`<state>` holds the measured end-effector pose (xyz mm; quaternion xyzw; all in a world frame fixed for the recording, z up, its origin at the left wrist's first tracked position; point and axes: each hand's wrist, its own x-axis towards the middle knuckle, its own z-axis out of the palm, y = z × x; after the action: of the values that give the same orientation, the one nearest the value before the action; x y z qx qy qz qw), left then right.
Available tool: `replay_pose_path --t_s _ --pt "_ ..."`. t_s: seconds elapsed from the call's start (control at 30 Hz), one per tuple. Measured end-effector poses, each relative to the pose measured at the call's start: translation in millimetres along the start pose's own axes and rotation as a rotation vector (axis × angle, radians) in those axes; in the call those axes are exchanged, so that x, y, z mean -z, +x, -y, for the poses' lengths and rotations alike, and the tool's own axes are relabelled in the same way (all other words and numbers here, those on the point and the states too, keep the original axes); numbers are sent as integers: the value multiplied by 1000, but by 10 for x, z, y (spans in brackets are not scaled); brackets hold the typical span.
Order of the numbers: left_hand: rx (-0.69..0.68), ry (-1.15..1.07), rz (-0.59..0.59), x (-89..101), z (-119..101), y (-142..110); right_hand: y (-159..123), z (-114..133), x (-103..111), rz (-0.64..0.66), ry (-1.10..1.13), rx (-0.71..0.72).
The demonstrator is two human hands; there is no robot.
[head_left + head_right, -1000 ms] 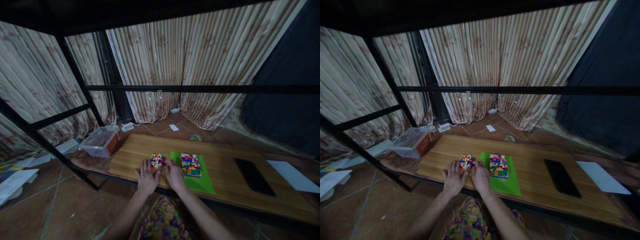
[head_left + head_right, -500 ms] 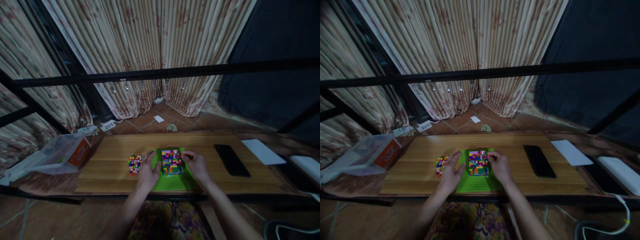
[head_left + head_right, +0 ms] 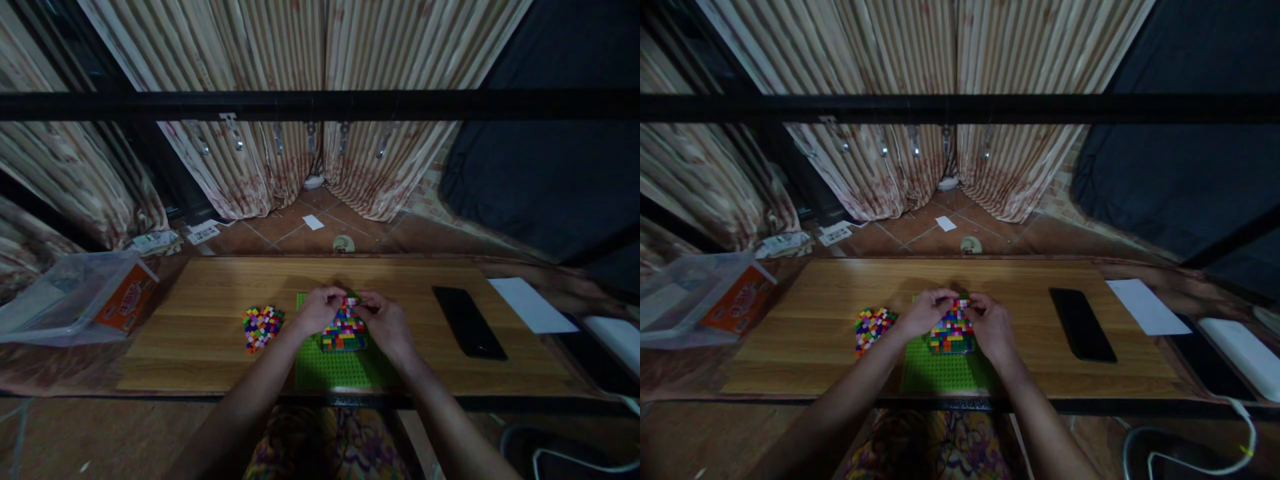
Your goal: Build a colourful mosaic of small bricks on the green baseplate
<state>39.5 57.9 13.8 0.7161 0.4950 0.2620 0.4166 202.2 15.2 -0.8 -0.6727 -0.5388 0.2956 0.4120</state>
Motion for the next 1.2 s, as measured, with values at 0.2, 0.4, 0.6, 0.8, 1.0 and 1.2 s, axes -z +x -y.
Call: replay_pose_path --t_s 0.2,0.4,0.6,0.8,1.0,1.2 --pt "-23 -69 32 -60 117 90 -23 -71 -39 -35 161 -38" --pt "11 -97 51 -70 145 134 -42 -148 -24 -38 271 -72" --pt "-15 -89 62 -92 134 210 -51 -71 -42 -63 296 -117" --pt "-20 -163 136 -115 125 216 -74 -118 -86 -67 375 -108" --pt "22 -124 144 -117 97 225 -51 -196 -138 -102 399 -102" --pt "41 -39 132 -92 7 243 -30 -233 -180 -119 411 -89"
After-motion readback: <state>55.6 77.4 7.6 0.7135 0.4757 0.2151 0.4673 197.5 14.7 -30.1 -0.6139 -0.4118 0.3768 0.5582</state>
